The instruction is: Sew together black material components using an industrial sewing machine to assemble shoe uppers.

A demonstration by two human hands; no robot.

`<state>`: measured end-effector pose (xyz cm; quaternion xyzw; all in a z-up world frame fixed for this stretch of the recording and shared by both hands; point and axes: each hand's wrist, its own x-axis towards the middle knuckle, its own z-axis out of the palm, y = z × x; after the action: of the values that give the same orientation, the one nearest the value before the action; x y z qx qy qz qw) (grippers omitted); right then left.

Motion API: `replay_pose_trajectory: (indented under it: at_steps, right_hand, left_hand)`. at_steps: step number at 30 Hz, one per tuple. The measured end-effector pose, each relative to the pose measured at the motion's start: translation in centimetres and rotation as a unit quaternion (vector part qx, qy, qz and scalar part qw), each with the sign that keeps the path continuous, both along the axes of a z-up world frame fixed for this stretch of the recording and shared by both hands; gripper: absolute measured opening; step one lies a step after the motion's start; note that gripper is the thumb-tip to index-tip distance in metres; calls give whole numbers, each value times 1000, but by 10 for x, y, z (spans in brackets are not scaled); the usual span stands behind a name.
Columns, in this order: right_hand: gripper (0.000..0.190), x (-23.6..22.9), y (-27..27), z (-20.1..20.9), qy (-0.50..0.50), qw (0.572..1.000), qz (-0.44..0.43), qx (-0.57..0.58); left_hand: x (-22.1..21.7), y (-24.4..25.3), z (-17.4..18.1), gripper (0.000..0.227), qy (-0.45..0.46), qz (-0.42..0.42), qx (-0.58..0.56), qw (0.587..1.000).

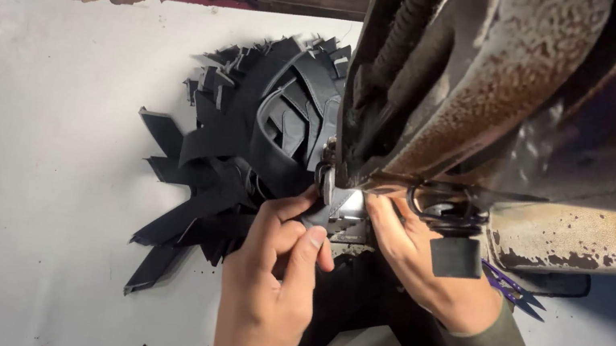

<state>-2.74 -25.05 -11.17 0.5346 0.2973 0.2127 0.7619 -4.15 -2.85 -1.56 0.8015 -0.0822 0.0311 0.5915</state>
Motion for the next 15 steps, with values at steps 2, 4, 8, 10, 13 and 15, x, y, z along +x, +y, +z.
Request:
replay_pose_trajectory:
  at_steps: [2, 4, 8, 10, 13, 15]
  right_hand:
    - [32, 7, -3, -7, -2, 997, 43, 63]
    - [28, -6, 23, 43, 82, 914, 6, 396]
    - [18, -32, 40, 68, 197, 307, 2, 931]
    - [29, -50, 33, 56, 171, 245, -85, 951]
    - [54, -73, 7, 27, 216, 191, -197, 937]
    - [68, -85, -12, 3, 287, 200, -218, 911]
  left_hand:
    - [-7, -4, -3, 39, 41, -6, -25, 999]
    - [-8, -7, -4, 40, 47, -8, -25, 999]
    - [-5, -17, -7, 40, 10, -5, -23, 1000]
    - [0, -22, -11, 38, 16, 3, -1, 1000]
    - [6, -36, -18, 34, 12, 20, 27, 999]
    - [8, -45, -18, 32, -3, 30, 33, 999]
